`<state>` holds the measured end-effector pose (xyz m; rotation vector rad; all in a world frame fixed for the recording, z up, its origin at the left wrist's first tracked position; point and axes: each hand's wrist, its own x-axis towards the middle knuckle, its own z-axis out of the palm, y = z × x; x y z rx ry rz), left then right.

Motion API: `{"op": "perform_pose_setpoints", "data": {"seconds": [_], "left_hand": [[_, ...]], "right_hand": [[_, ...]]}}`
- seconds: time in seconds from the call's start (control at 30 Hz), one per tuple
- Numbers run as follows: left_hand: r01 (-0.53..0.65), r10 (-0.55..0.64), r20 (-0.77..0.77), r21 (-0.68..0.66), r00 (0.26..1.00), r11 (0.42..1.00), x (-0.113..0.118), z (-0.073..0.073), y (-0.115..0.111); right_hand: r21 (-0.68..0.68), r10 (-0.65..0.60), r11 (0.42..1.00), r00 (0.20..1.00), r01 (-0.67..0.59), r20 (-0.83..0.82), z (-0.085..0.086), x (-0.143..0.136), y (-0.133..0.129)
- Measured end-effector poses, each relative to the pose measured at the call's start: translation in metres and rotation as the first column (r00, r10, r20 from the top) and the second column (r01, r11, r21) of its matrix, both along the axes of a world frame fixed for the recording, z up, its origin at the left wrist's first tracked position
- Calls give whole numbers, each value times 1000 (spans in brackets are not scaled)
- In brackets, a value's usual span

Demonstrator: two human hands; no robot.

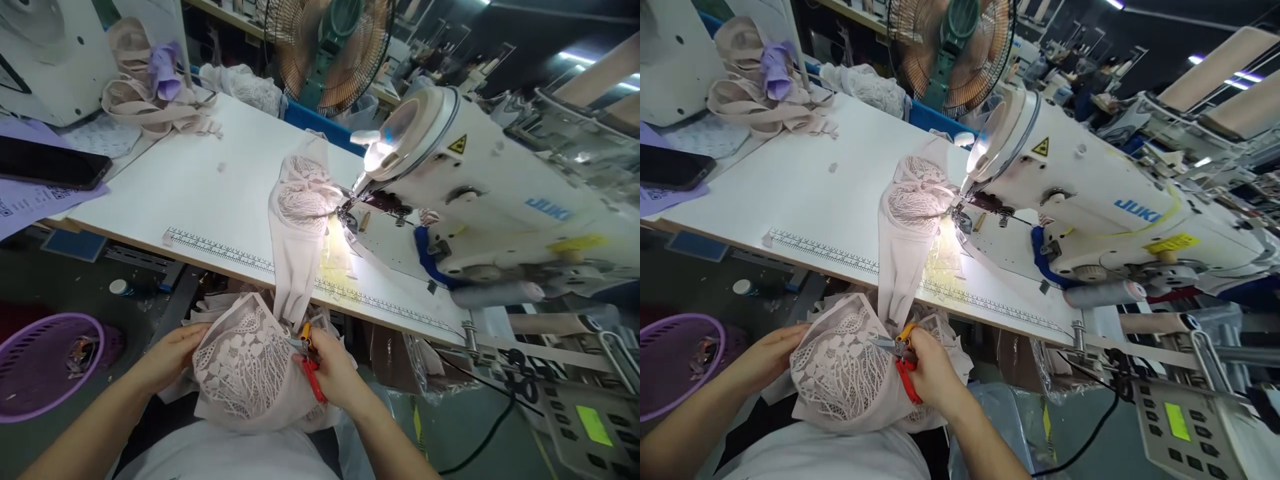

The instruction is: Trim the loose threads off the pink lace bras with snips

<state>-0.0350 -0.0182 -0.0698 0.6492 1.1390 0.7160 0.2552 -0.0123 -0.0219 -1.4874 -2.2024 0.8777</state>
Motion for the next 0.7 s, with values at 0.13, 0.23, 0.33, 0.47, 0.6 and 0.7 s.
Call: {"op": "perform_pose_setpoints", "data": {"seconds": [0.13,0.23,0.33,0.47,0.6,0.7], "left_hand": [[36,-34,71,-27,997,999,0,1,-5],[99,-95,134,-20,986,995,0,2,-4],[87,-83,113,-32,990,996,4,8,-4],[57,-56,25,-62,998,996,11,16,-6],[92,-90,-42,37,995,995,15,16,-9],[24,1,-190,129,982,991,14,14,-9]], "right_hand": [[-33,-27,999,994,24,-110,11,2,-5],[-85,-54,996,981,39,-184,16,6,-10],[-123,-70,991,969,41,-237,19,12,-18],[-170,-111,983,954,65,-278,20,21,-30],[-217,-184,968,944,126,-275,17,30,-44],[-239,-242,955,929,177,-278,13,36,-55]]}}
